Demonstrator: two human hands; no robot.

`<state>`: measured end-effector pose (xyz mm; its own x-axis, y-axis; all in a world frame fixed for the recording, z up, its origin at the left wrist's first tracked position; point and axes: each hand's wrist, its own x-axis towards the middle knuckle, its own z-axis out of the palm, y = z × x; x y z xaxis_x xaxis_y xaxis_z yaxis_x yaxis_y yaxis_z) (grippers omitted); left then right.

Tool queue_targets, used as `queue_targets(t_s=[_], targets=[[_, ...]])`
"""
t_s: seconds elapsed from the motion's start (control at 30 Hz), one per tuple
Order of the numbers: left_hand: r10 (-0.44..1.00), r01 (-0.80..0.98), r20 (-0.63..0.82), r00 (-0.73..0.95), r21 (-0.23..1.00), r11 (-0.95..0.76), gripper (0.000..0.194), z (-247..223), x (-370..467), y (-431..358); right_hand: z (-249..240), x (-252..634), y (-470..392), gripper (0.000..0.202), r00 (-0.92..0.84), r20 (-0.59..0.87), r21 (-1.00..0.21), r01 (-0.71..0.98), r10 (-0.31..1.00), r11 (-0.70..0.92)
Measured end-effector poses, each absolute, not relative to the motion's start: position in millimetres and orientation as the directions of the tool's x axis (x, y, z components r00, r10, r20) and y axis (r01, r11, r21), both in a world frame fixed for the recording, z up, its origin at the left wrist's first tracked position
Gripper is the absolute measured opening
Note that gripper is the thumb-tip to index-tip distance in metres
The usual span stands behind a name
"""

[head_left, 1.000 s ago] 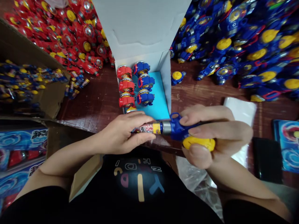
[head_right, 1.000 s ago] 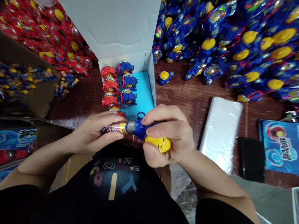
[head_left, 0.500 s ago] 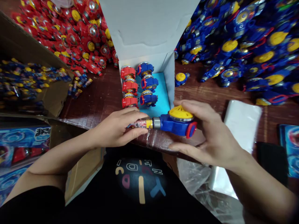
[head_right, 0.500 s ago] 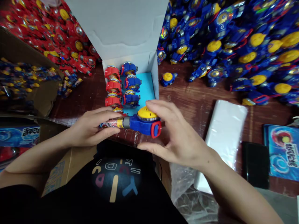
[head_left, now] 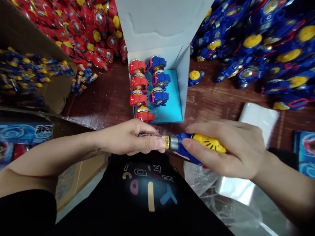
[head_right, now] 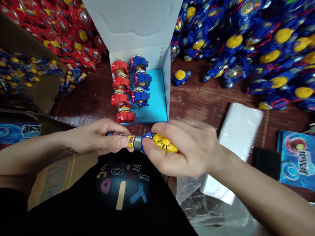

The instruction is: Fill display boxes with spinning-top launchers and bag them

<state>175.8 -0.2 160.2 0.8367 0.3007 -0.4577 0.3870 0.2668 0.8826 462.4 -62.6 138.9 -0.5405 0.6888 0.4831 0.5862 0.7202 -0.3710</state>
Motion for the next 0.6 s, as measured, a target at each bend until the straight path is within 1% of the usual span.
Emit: queue_targets(t_s=[0.03, 0.07, 0.1, 0.13, 0.17, 0.2, 0.23, 0.27, 0.3, 0.33, 0.37, 0.4, 0.43, 0.47, 0.5, 0.53, 0.57, 0.6], targets=[[0.335, 0.373, -0.403, 0.852, 0.915, 0.151, 0.048, 159, 175, -2, 139, 461, -63, 0.012, -0.545, 0.484, -0.394, 0.563, 0.685, 0.726], [0.387, 0.353, -0.312, 0.867, 0.935, -0.036, 0.047, 157, 175, -3, 139, 460, -63, 0.012, -0.547, 0.47, -0.439, 0.536, 0.693, 0.721], [0.427, 0.331, -0.197, 0.883, 0.905, -0.267, 0.046, 154, 174, -5, 137, 458, -63, 0.019, -0.544, 0.441, -0.504, 0.507, 0.713, 0.699], [0.434, 0.309, -0.073, 0.898, 0.807, -0.503, 0.045, 150, 173, -5, 133, 455, -64, 0.027, -0.537, 0.396, -0.589, 0.473, 0.745, 0.655], [0.411, 0.288, 0.044, 0.91, 0.648, -0.706, 0.044, 146, 171, -5, 130, 452, -64, 0.034, -0.518, 0.329, -0.69, 0.44, 0.79, 0.575], [0.357, 0.258, 0.144, 0.923, 0.458, -0.851, 0.042, 142, 171, -3, 126, 450, -65, 0.037, -0.493, 0.234, -0.795, 0.399, 0.838, 0.457], [0.29, 0.225, 0.217, 0.932, 0.278, -0.934, 0.038, 138, 170, -1, 122, 448, -65, 0.037, -0.454, 0.12, -0.885, 0.354, 0.883, 0.303], [0.23, 0.198, 0.261, 0.938, 0.143, -0.97, 0.033, 136, 170, 2, 119, 447, -65, 0.036, -0.419, 0.001, -0.943, 0.301, 0.908, 0.14], [0.189, 0.178, 0.296, 0.936, 0.066, -0.982, 0.031, 133, 170, 5, 117, 447, -65, 0.037, -0.391, -0.101, -0.968, 0.249, 0.915, 0.0], [0.186, 0.181, 0.331, 0.925, 0.047, -0.982, 0.032, 132, 171, 8, 116, 447, -64, 0.038, -0.373, -0.162, -0.974, 0.206, 0.914, -0.089], [0.221, 0.205, 0.354, 0.909, 0.084, -0.975, 0.035, 131, 172, 10, 117, 449, -63, 0.041, -0.348, -0.181, -0.975, 0.186, 0.92, -0.121], [0.282, 0.238, 0.361, 0.889, 0.163, -0.958, 0.043, 130, 172, 11, 118, 450, -62, 0.044, -0.316, -0.163, -0.975, 0.194, 0.935, -0.105], [0.354, 0.273, 0.355, 0.865, 0.259, -0.926, 0.053, 129, 173, 12, 120, 452, -61, 0.046, -0.28, -0.117, -0.973, 0.223, 0.953, -0.053], [0.412, 0.294, 0.344, 0.843, 0.346, -0.891, 0.057, 128, 174, 11, 122, 453, -61, 0.048, -0.252, -0.063, -0.965, 0.26, 0.966, 0.005], [0.448, 0.304, 0.339, 0.827, 0.401, -0.864, 0.053, 127, 175, 10, 123, 454, -60, 0.047, -0.231, -0.022, -0.957, 0.288, 0.973, 0.047], [0.463, 0.311, 0.345, 0.816, 0.414, -0.856, 0.044, 125, 176, 9, 124, 454, -60, 0.045, -0.221, -0.012, -0.954, 0.295, 0.975, 0.055], [0.451, 0.306, 0.387, 0.804, 0.381, -0.872, 0.034, 124, 177, 9, 125, 454, -59, 0.041, -0.22, -0.034, -0.96, 0.278, 0.975, 0.029], [0.421, 0.299, 0.45, 0.787, 0.32, -0.899, 0.027, 122, 177, 9, 126, 455, -59, 0.038, -0.224, -0.079, -0.97, 0.243, 0.971, -0.023]])
